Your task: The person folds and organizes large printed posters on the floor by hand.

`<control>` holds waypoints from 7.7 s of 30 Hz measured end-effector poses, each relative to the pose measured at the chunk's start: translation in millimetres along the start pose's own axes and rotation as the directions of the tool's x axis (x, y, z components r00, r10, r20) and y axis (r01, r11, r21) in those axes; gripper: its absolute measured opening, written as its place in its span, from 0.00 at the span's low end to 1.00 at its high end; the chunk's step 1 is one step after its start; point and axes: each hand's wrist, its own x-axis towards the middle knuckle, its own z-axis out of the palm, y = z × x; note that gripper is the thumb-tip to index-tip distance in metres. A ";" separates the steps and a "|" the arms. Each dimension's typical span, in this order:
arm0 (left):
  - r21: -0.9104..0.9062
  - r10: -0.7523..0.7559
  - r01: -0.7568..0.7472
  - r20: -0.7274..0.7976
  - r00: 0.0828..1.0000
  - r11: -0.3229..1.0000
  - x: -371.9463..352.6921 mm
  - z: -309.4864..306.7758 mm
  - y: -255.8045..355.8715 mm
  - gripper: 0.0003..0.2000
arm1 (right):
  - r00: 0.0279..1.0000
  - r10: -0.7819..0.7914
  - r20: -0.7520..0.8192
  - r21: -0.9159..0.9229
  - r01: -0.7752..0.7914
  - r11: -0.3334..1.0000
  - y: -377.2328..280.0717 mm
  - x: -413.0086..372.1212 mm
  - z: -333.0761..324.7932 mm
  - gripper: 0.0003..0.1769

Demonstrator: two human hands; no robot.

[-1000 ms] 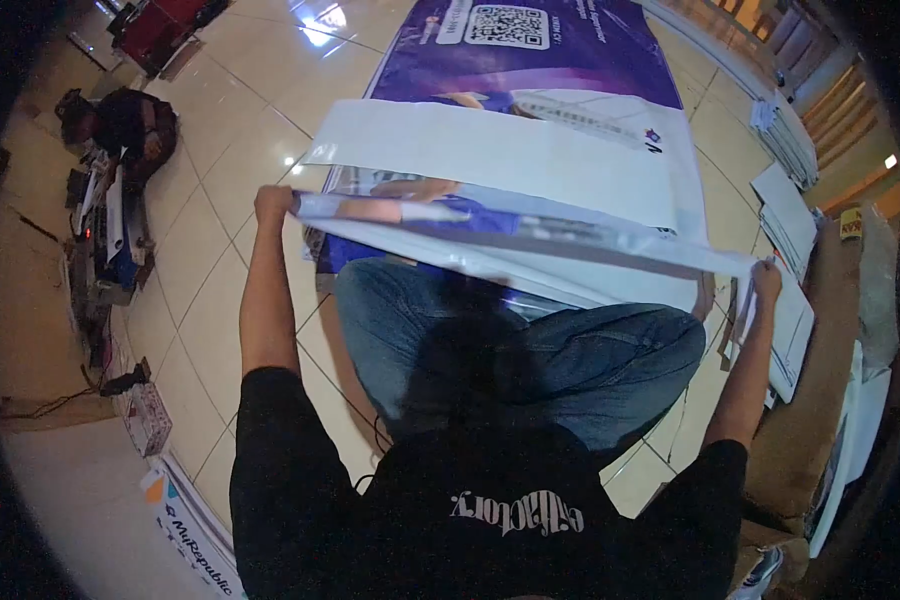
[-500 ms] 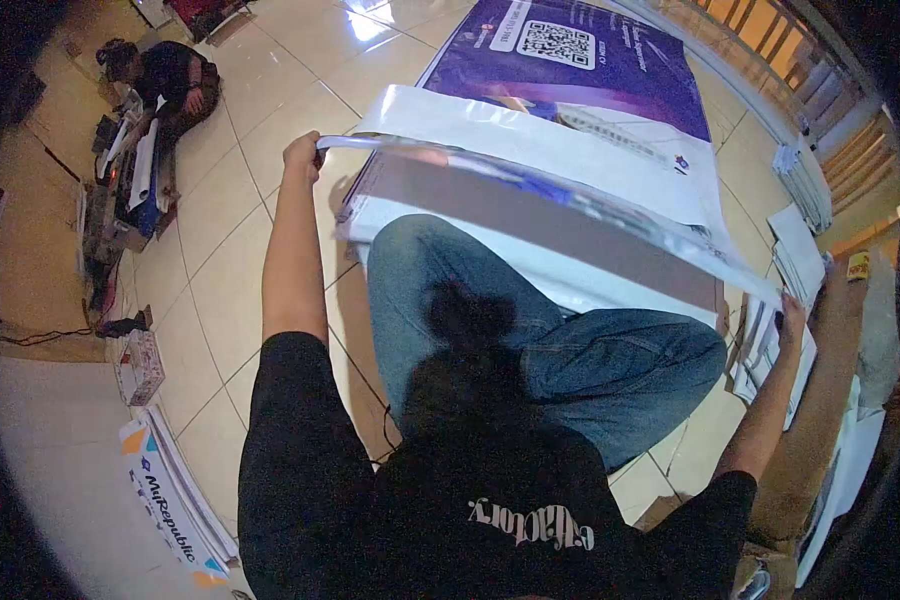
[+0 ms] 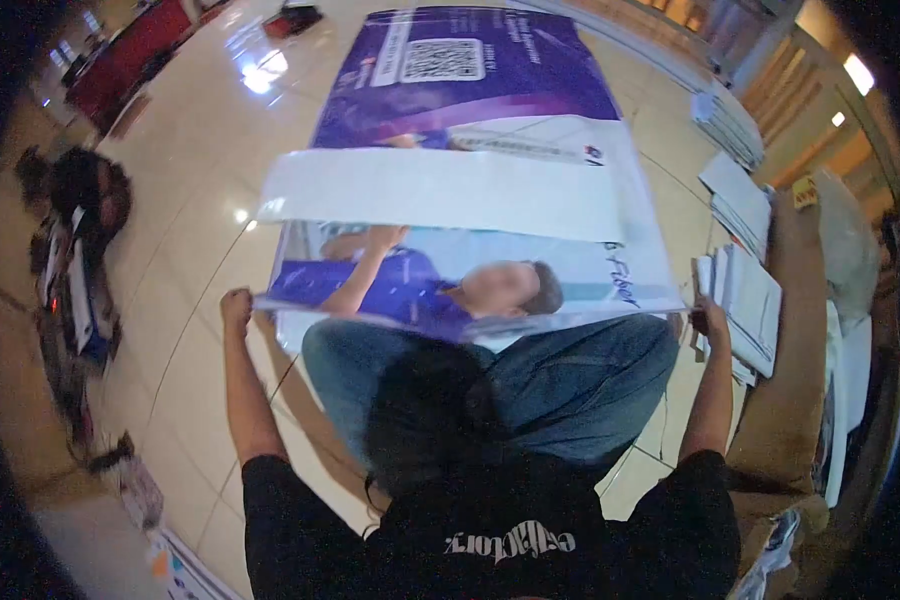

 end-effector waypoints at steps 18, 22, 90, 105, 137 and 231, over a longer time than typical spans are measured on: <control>-0.220 -0.303 0.326 0.133 0.944 0.919 142.9 166.0 31.8 0.22 | 0.993 0.109 0.047 -0.117 -0.103 0.988 -46.0 148.7 95.3 0.21; -0.256 0.028 -0.013 0.057 0.998 0.966 105.1 160.1 33.8 0.18 | 0.974 -0.216 -0.062 -0.238 0.196 0.951 -13.8 160.0 94.4 0.10; 0.049 0.125 -0.121 -0.084 0.989 0.991 71.0 127.4 0.0 0.18 | 0.966 -0.179 -0.188 -0.544 0.049 0.838 15.2 61.0 64.3 0.21; 0.412 0.255 -0.148 -0.219 0.942 0.899 60.1 143.7 57.0 0.15 | 0.981 -0.189 0.039 -0.497 0.183 0.848 36.7 118.9 59.6 0.30; 0.605 0.370 -0.270 -0.044 0.928 0.749 83.9 153.9 -22.6 0.27 | 0.942 -0.238 -0.236 -0.351 0.146 0.925 9.7 140.7 82.5 0.22; 0.249 0.180 -0.257 0.295 0.938 0.934 67.6 166.0 -20.4 0.11 | 0.879 -0.326 -0.348 -0.294 0.228 0.928 104.7 140.8 51.3 0.22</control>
